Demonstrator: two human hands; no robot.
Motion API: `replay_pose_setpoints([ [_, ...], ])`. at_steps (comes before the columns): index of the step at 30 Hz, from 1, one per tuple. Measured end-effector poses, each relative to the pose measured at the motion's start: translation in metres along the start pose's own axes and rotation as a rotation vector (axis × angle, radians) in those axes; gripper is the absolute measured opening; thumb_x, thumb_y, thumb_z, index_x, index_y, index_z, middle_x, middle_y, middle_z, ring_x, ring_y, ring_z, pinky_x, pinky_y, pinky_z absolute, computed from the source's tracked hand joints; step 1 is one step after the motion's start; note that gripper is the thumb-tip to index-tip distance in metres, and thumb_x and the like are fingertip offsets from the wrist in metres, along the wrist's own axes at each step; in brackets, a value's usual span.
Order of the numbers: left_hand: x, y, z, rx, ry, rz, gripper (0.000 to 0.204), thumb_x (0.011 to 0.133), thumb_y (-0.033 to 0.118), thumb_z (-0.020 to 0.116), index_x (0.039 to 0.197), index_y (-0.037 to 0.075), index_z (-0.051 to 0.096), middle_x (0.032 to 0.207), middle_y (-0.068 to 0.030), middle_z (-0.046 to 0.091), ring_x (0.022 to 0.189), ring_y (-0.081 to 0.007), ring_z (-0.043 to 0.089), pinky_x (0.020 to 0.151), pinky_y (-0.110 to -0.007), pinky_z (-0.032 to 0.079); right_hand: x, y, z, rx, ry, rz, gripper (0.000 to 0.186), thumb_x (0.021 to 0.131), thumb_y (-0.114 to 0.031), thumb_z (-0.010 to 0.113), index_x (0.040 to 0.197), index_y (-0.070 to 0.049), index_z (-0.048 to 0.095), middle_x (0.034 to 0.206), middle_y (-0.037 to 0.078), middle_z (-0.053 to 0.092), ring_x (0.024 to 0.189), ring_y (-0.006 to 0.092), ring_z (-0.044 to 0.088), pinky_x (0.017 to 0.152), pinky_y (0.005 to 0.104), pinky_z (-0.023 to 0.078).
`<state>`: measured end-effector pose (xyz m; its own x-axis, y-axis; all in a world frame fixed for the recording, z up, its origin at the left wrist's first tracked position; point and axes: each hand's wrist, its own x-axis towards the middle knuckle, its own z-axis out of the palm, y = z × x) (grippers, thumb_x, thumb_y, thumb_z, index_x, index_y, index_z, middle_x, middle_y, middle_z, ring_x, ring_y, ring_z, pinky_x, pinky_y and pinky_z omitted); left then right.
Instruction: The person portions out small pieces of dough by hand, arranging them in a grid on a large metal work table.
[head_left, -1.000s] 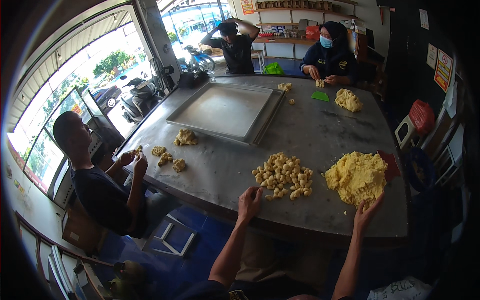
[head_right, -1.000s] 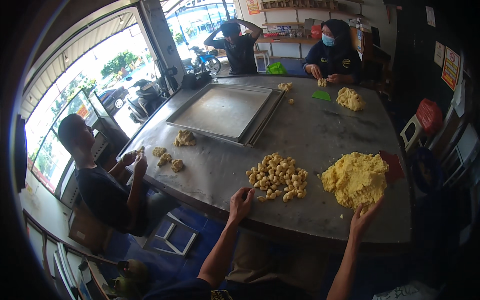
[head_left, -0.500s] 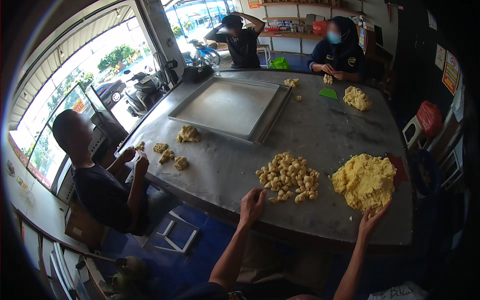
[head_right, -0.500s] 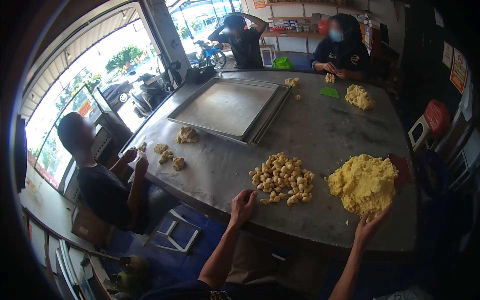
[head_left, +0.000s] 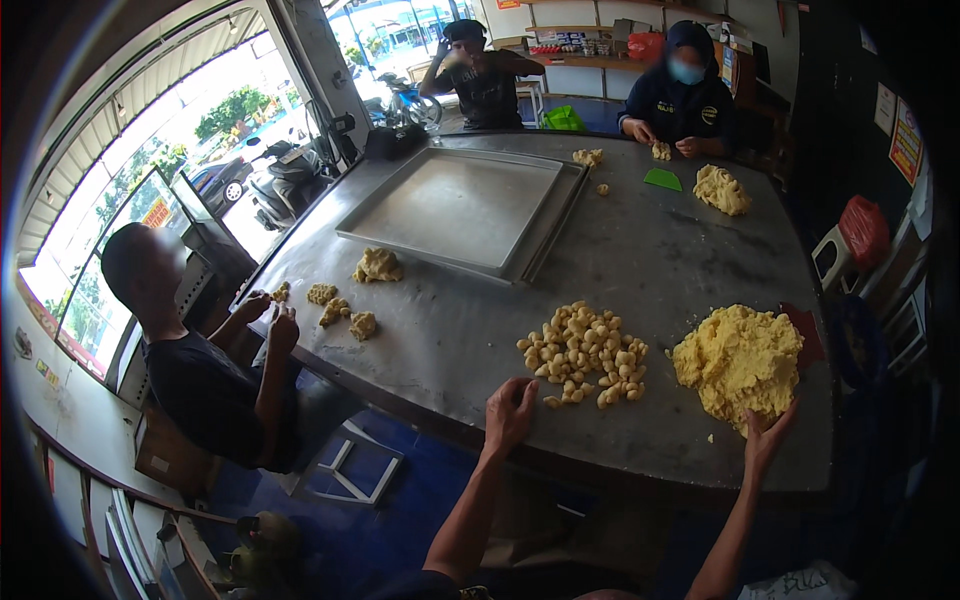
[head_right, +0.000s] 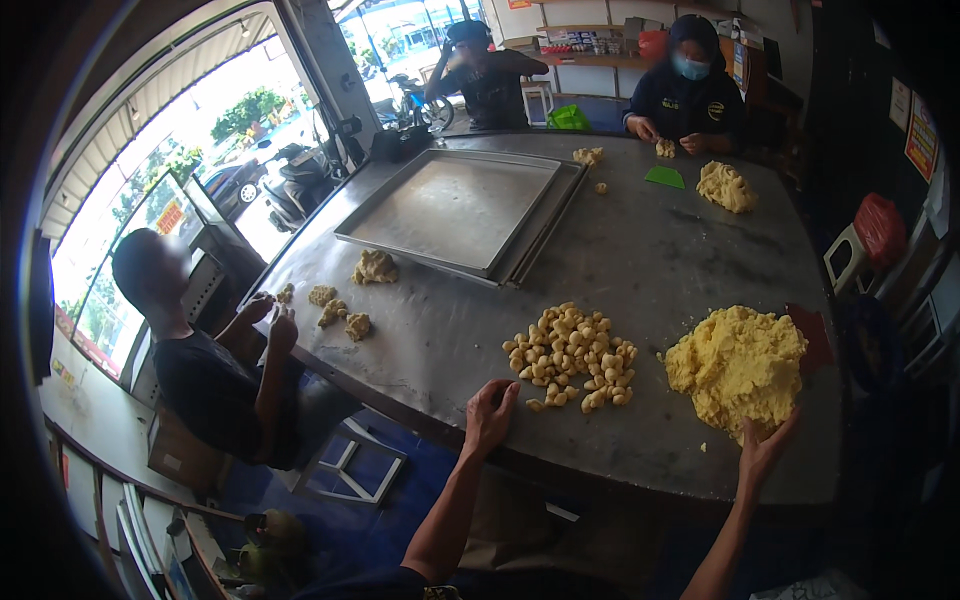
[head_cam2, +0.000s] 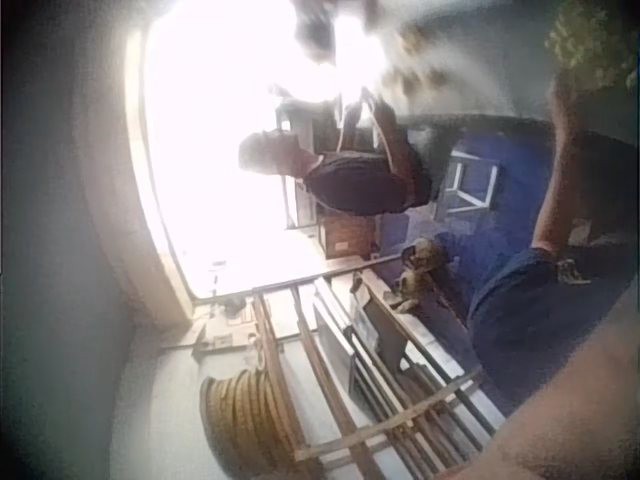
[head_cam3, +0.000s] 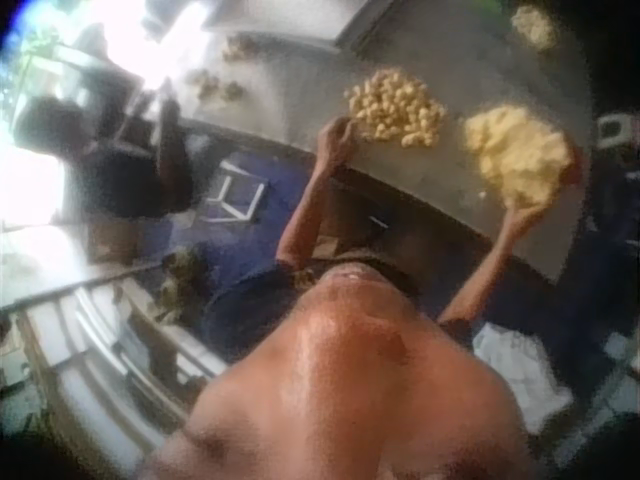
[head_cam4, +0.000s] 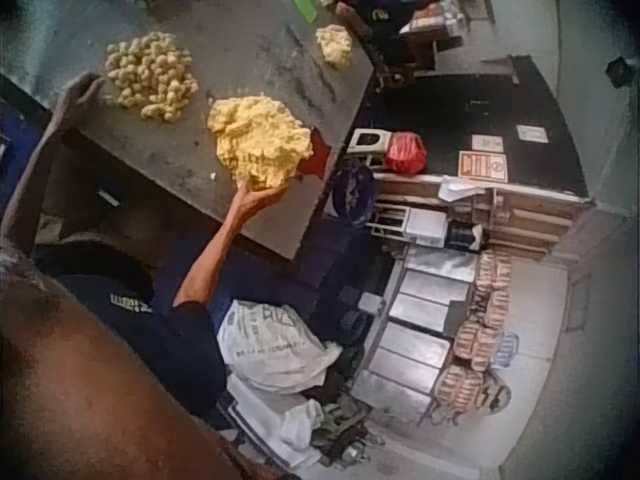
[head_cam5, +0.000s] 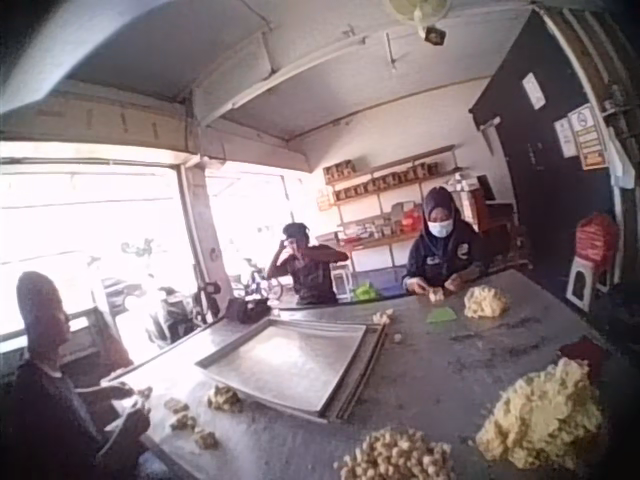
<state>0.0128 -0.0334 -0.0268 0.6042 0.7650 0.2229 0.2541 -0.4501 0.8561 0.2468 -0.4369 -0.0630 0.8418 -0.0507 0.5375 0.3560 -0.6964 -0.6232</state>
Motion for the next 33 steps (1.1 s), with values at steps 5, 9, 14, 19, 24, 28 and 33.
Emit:
replay_pose_setpoints([
  [5,0.0,-0.005,-0.001,0.009,-0.002,-0.017,0.03,0.096,0.03,0.065,0.104,0.002,0.07,0.094,-0.0152,0.072,0.089,-0.0257,0.07,0.08,-0.036,0.052,0.004,-0.003,0.003,0.304,-0.078,0.186,0.09,0.085,-0.022,0.079,0.155,-0.005,0.024,0.149,0.021,0.041,0.136,0.0349,0.043,0.109,0.0461,0.038],
  [9,0.0,-0.005,-0.002,0.002,0.01,-0.003,0.03,0.095,0.031,0.065,0.103,0.002,0.07,0.094,-0.0162,0.072,0.088,-0.0274,0.07,0.08,-0.037,0.052,0.009,0.001,0.004,0.252,-0.13,0.357,0.085,0.082,-0.023,0.082,0.15,-0.003,0.036,0.144,0.02,0.047,0.133,0.0326,0.047,0.106,0.0445,0.041],
  [14,0.001,-0.003,-0.002,-0.003,0.005,-0.008,0.03,0.095,0.03,0.065,0.102,0.001,0.07,0.094,-0.0177,0.07,0.086,-0.0309,0.069,0.078,-0.039,0.052,0.01,0.0,0.005,0.425,-0.111,0.39,0.077,0.08,-0.022,0.083,0.144,0.0,0.045,0.138,0.016,0.053,0.127,0.0285,0.051,0.102,0.0392,0.042],
  [19,0.001,0.0,-0.002,-0.014,-0.006,-0.007,0.03,0.094,0.031,0.066,0.102,0.002,0.07,0.091,-0.0175,0.07,0.084,-0.0312,0.068,0.077,-0.039,0.052,0.008,-0.006,0.002,0.394,-0.082,0.366,0.069,0.081,-0.022,0.082,0.138,0.001,0.051,0.13,0.014,0.059,0.117,0.0253,0.056,0.096,0.0377,0.044],
  [24,0.002,-0.004,0.001,0.01,0.0,0.02,0.029,0.094,0.03,0.066,0.101,0.002,0.07,0.09,-0.0172,0.069,0.082,-0.0309,0.068,0.077,-0.039,0.052,0.006,-0.019,-0.005,0.202,-0.109,0.411,0.067,0.085,-0.029,0.078,0.137,0.001,0.051,0.129,0.018,0.06,0.117,0.0291,0.058,0.096,0.0402,0.045],
  [28,0.001,-0.005,0.002,0.023,0.003,0.026,0.028,0.094,0.029,0.066,0.101,0.002,0.07,0.091,-0.0172,0.069,0.082,-0.0307,0.068,0.076,-0.039,0.052,-0.011,-0.013,0.007,0.002,-0.057,0.309,0.066,0.09,-0.035,0.071,0.141,0.001,0.048,0.13,0.023,0.059,0.117,0.0374,0.06,0.096,0.0443,0.047],
  [33,0.003,-0.008,0.004,0.024,0.004,0.031,0.027,0.094,0.027,0.067,0.103,0.002,0.07,0.093,-0.0148,0.072,0.086,-0.0258,0.069,0.077,-0.036,0.052,-0.024,-0.019,0.007,-0.003,-0.141,0.337,0.065,0.097,-0.036,0.062,0.147,0.0,0.04,0.139,0.023,0.052,0.124,0.0408,0.053,0.1,0.0463,0.045],
])
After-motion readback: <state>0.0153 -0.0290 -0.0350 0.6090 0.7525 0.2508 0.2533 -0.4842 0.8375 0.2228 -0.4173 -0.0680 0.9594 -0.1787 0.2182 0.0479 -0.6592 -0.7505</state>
